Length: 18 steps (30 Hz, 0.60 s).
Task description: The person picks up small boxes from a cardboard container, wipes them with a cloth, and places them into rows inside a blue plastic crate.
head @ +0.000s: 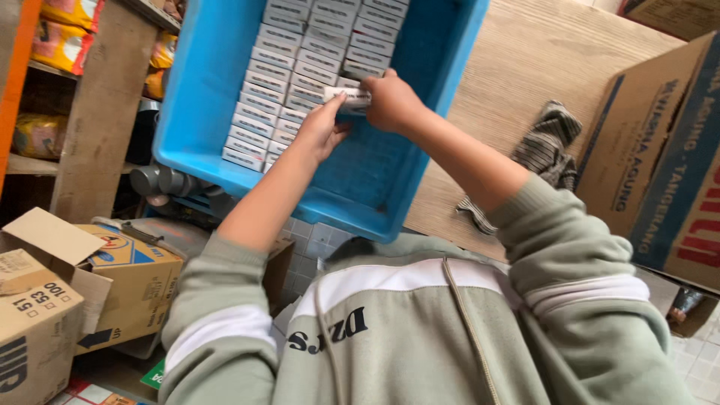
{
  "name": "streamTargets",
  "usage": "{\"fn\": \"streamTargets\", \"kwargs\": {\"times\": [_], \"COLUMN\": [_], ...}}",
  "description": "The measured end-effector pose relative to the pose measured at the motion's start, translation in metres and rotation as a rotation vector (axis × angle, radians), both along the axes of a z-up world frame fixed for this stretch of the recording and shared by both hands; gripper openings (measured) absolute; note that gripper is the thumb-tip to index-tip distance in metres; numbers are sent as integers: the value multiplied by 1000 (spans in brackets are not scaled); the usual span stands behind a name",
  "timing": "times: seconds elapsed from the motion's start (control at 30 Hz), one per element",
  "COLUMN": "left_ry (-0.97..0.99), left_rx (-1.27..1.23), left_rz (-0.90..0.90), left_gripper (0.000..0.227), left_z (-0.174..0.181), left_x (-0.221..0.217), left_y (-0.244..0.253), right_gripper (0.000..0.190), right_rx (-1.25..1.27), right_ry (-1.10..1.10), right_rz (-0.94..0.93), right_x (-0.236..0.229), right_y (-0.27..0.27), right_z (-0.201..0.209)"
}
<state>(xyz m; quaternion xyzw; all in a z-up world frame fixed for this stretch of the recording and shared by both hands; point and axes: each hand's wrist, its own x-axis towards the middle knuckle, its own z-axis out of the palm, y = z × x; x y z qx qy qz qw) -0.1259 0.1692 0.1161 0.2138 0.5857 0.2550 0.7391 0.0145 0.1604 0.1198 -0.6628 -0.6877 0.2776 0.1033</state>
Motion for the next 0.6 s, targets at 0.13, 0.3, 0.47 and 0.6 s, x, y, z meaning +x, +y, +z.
{"fn": "streamTargets", "kwargs": {"times": [0.13,0.3,0.47,0.6], "left_ry": [191,639,549,583], "left_rx": [107,238,194,251], "left_rz": [-86,-689,-551,-770], "left_gripper": [63,63,68,81], "left_z": [-20,-24,-34,-21], "left_x": [13,34,34,27], "left_y": [15,18,22,27], "right_gripper": [14,38,55,39], "right_rx": [290,-42,-254,-229], "right_ry": [-547,-573,-176,-101], "right_rz": [210,120,-437,-573], "right_x": [-25,-26,-27,-31], "right_y": [23,32,46,60], "right_z": [-25,-54,-61,-94]}}
